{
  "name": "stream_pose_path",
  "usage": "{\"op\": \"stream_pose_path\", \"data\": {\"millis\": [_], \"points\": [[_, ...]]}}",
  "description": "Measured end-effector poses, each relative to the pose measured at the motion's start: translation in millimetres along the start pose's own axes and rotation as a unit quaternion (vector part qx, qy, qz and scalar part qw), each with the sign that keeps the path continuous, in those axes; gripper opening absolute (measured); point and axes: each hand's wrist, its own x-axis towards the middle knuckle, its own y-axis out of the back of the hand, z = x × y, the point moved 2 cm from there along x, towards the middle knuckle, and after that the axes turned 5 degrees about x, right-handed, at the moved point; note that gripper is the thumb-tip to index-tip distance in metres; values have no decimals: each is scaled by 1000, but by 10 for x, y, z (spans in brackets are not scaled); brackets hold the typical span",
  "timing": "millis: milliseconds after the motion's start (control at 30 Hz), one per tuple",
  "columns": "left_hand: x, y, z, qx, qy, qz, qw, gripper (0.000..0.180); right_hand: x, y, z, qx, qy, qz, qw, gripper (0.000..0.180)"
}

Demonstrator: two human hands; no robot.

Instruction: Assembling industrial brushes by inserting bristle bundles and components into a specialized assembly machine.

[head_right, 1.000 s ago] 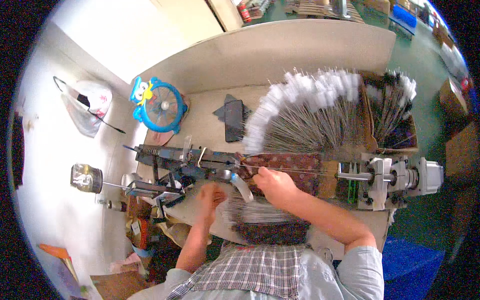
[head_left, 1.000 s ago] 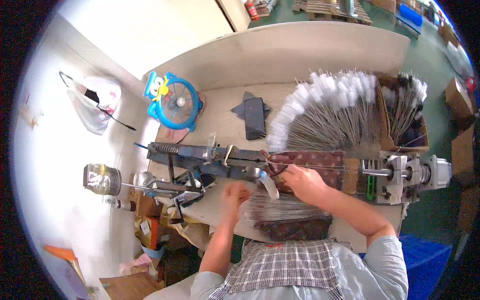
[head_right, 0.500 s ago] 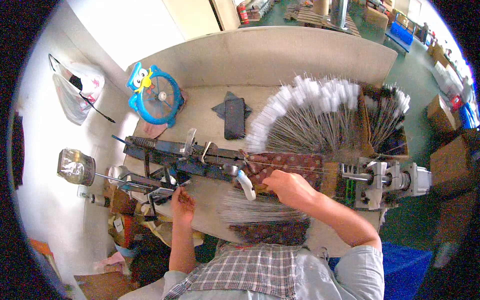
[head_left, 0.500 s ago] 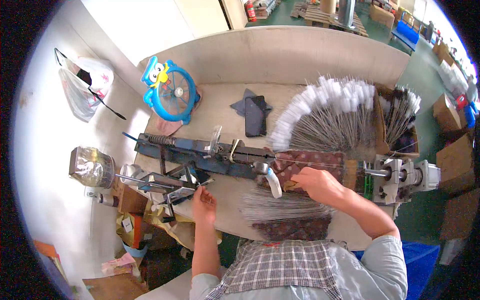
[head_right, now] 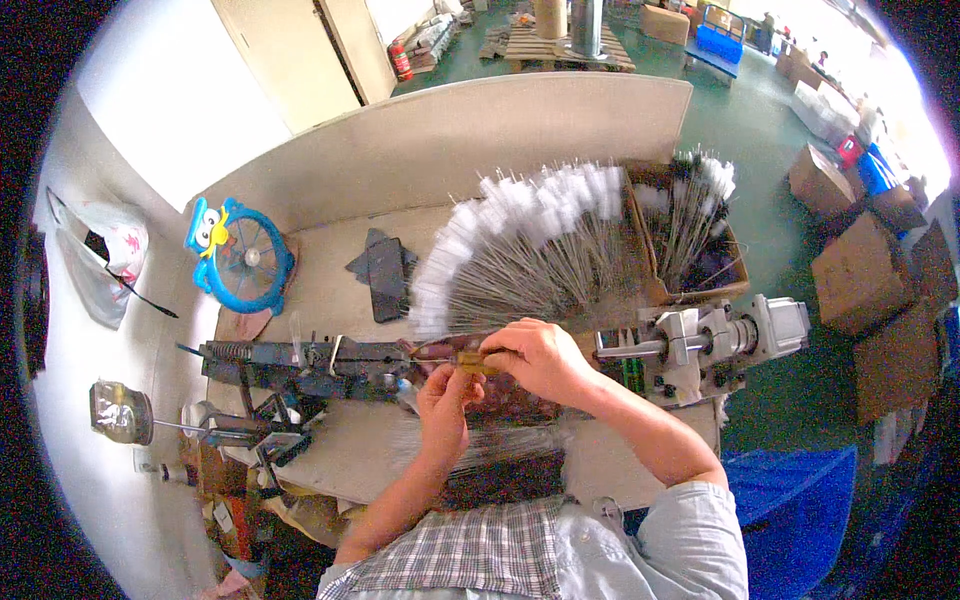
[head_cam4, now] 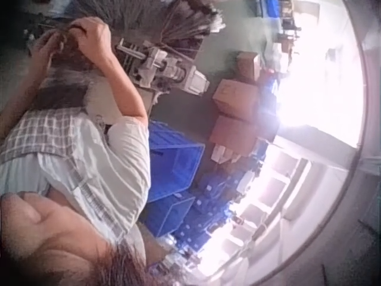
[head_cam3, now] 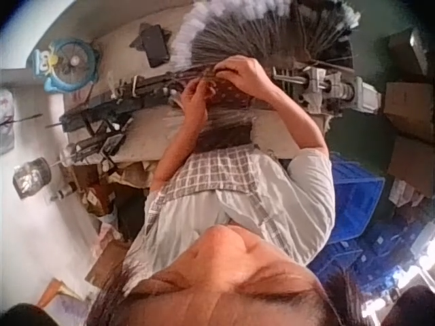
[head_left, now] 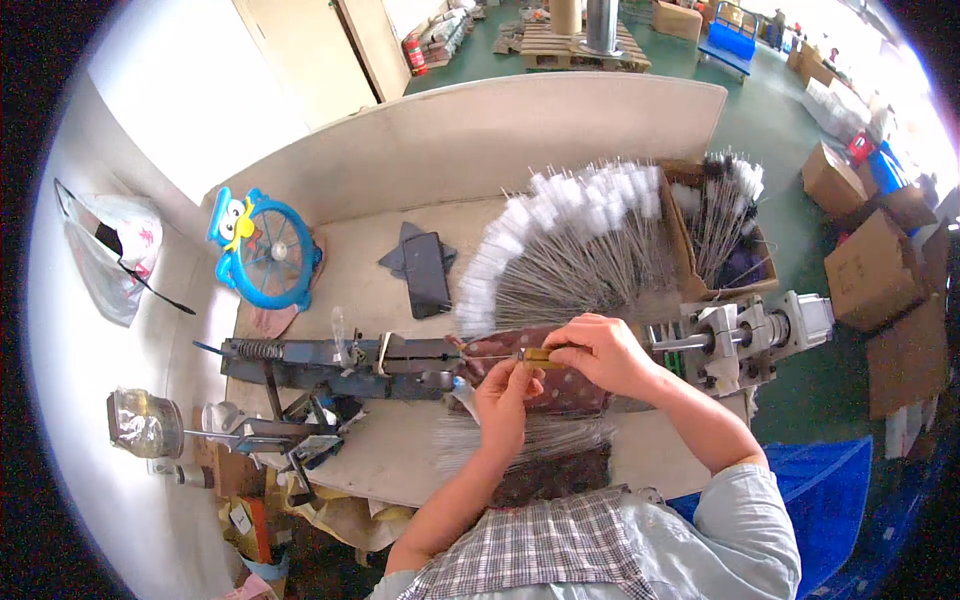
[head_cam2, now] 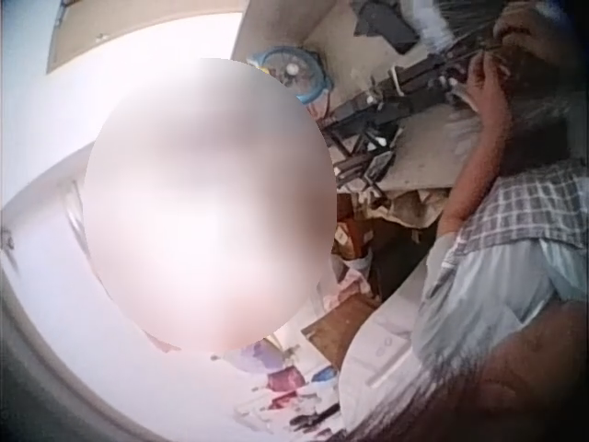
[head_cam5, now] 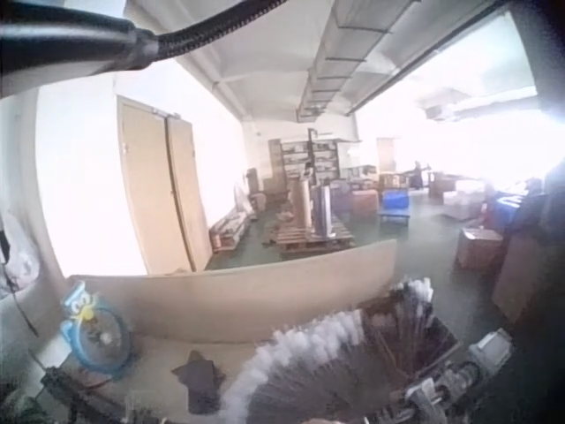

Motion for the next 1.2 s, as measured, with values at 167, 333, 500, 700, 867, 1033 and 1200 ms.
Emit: {"op": "stream_pose_path", "data": {"millis": [167, 333, 500, 700, 867, 1033, 1200], "points": [[3, -107, -45, 33, -8, -10, 999, 15, -58, 53, 36, 90, 26, -17, 995, 17], [-7, 65, 63, -19, 9, 183, 983, 10, 67, 3, -60, -21, 102, 19, 994, 15], [-60, 71, 243, -85, 61, 160, 981, 12, 380, -448, -59, -231, 108, 13, 967, 16], [-77, 174, 200, -64, 57, 112, 990, 20, 379, -413, -200, -134, 81, -22, 987, 17], [-43, 178, 203, -4, 51, 45, 998, 34, 408, -434, -167, -61, -1, -50, 997, 18], [-15, 93, 264, -230, 92, 119, 961, 37, 326, -500, -358, -147, 86, 35, 985, 26], [-17, 196, 160, -229, 37, 106, 967, 22, 273, -666, -394, -205, 96, 118, 967, 31]]}}
